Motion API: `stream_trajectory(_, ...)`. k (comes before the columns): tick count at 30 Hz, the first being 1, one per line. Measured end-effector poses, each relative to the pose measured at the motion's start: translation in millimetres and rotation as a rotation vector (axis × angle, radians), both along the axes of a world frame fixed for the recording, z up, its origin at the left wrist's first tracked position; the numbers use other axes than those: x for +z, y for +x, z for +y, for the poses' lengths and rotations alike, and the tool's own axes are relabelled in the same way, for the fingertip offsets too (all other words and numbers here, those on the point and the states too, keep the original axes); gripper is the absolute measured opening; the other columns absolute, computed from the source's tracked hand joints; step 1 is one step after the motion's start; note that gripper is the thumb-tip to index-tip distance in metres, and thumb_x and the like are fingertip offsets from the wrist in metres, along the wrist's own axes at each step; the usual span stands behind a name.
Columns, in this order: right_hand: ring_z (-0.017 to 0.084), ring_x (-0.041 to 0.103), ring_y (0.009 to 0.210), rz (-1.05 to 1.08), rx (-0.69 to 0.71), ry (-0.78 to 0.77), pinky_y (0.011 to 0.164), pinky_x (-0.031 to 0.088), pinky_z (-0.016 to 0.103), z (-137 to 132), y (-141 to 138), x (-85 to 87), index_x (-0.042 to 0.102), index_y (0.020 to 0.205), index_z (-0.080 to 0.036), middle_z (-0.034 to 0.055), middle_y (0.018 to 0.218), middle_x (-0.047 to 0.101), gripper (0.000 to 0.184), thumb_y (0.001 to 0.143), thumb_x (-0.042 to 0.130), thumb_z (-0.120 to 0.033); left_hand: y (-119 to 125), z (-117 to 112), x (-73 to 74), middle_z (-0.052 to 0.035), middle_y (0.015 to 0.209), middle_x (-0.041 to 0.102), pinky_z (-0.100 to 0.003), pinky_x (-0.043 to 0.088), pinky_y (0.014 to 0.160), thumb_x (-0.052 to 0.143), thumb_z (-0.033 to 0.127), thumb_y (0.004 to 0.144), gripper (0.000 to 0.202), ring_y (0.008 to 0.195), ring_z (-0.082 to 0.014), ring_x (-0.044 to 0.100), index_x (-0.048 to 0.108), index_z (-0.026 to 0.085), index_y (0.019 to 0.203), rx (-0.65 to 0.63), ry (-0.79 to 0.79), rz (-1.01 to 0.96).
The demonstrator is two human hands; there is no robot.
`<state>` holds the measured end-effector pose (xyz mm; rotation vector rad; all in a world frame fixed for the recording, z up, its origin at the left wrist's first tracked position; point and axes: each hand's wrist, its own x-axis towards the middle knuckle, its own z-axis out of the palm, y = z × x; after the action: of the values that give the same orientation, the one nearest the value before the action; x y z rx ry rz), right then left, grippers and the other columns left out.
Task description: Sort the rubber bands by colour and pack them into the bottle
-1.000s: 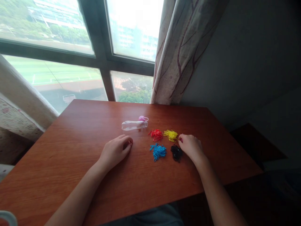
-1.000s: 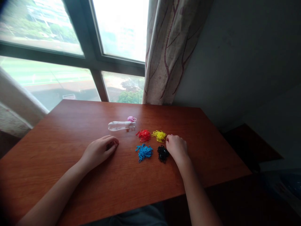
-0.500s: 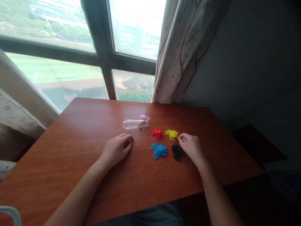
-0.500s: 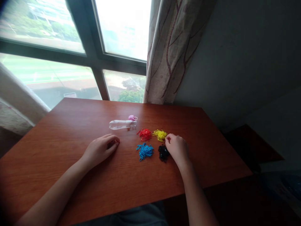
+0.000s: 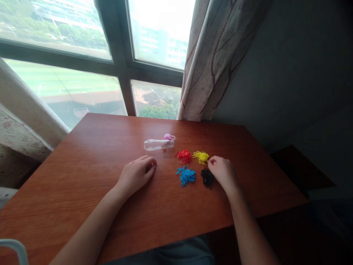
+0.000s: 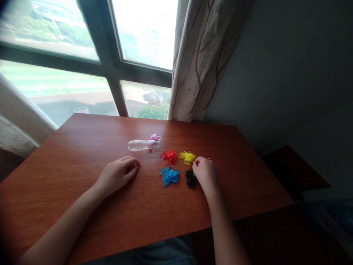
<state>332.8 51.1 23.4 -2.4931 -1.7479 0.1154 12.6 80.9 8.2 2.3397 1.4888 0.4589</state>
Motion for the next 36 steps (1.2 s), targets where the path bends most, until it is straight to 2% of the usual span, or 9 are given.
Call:
stream_trajectory(7, 0.021, 0.066, 0.08, 0.029, 0.06, 0.012, 0.061, 0.036, 0.026, -0.2, -0.2, -2.3, 0.074, 0.086, -0.026, 0.0049, 0.085, 0.074, 0.019, 0.086, 0.055, -0.028, -2.1, -1.8, -0.5, 0.0009, 0.098, 0.069, -0.027, 0.043, 0.069, 0.045, 0.032, 0.09, 0.02, 0.084, -0.0184, 0.065, 0.063, 0.026, 0.091, 0.002, 0.006, -0.003)
stream_trajectory(11, 0.02, 0.067, 0.08, 0.052, 0.093, 0.024, 0.064, 0.039, 0.026, -5.1, 4.7, 2.6, 0.075, 0.088, -0.026, 0.004, 0.085, 0.074, 0.023, 0.088, 0.051, -0.026, -2.3, -1.3, -1.2, 0.0002, 0.098, 0.069, -0.026, 0.043, 0.069, 0.044, 0.033, 0.091, 0.021, 0.083, -0.0182, 0.065, 0.063, 0.026, 0.091, -0.004, 0.013, -0.003)
stream_trajectory(19, 0.019, 0.069, 0.088, 0.12, 0.201, -0.012, 0.077, 0.045, 0.025, -14.1, 11.2, 8.9, 0.077, 0.092, -0.028, 0.0015, 0.091, 0.076, 0.027, 0.084, 0.053, -0.018, -1.5, -1.5, -0.7, 0.0002, 0.097, 0.07, -0.026, 0.044, 0.068, 0.045, 0.033, 0.089, 0.02, 0.081, -0.0181, 0.065, 0.064, 0.026, 0.091, 0.002, 0.016, -0.017)
stream_trajectory(36, 0.021, 0.068, 0.093, 0.094, 0.202, -0.02, 0.082, 0.047, 0.028, -6.5, 8.2, 0.6, 0.077, 0.101, -0.028, 0.0026, 0.099, 0.076, 0.03, 0.084, 0.054, -0.018, -0.8, -1.9, 0.5, -0.0003, 0.097, 0.07, -0.026, 0.044, 0.067, 0.046, 0.033, 0.089, 0.019, 0.081, -0.0185, 0.065, 0.064, 0.026, 0.09, 0.002, 0.02, -0.022)
